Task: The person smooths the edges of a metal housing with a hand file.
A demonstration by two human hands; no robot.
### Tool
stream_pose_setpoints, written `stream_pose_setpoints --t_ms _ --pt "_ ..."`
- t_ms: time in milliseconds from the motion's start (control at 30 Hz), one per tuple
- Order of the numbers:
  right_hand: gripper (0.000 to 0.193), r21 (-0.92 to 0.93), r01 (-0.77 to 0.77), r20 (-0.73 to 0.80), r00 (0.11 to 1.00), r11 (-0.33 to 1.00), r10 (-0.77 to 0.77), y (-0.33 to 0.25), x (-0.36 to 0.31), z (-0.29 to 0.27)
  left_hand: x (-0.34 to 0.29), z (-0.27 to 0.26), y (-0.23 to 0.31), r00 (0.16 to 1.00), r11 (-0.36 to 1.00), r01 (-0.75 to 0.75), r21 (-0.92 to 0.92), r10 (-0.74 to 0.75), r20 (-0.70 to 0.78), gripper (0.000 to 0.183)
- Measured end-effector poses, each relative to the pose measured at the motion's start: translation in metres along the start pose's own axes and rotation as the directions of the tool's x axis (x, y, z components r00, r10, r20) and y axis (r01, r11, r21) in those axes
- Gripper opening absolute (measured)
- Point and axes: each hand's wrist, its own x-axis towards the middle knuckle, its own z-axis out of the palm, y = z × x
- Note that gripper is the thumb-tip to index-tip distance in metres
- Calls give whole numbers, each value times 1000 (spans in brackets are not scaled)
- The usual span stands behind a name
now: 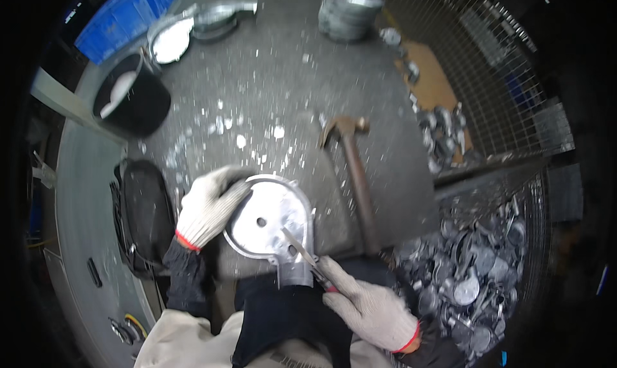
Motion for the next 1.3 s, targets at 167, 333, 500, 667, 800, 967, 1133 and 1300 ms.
stream_pose_setpoints --t_ms 167,333,500,667,800,967,1133,1300 --pt "64 695 -291 -114 858 658 500 -11 -10 2 19 -25 -41 957 895 176 -409 -253 -143 41" --pt "66 887 -35 -142 929 460 343 28 -5 36 99 7 36 972 886 78 -457 -169 -161 57" --pt "64 787 43 -217 953 616 211 31 9 36 184 76 142 937 825 -118 -553 277 213 74" --pt "65 775 16 -200 955 632 221 34 4 34 318 107 168 874 889 -411 203 448 -188 68" --pt "65 858 23 -177 951 513 253 43 6 48 405 115 134 737 662 -337 669 628 -250 70" --pt "65 870 16 -167 950 493 265 39 8 39 448 105 118 772 589 -251 768 601 -209 51" --pt "64 907 -19 -129 938 421 320 36 1 34 410 67 140 761 667 -376 644 618 -196 33" --pt "69 876 -120 -64 931 468 359 46 -7 30 230 -10 178 927 958 -274 -86 239 -289 62"
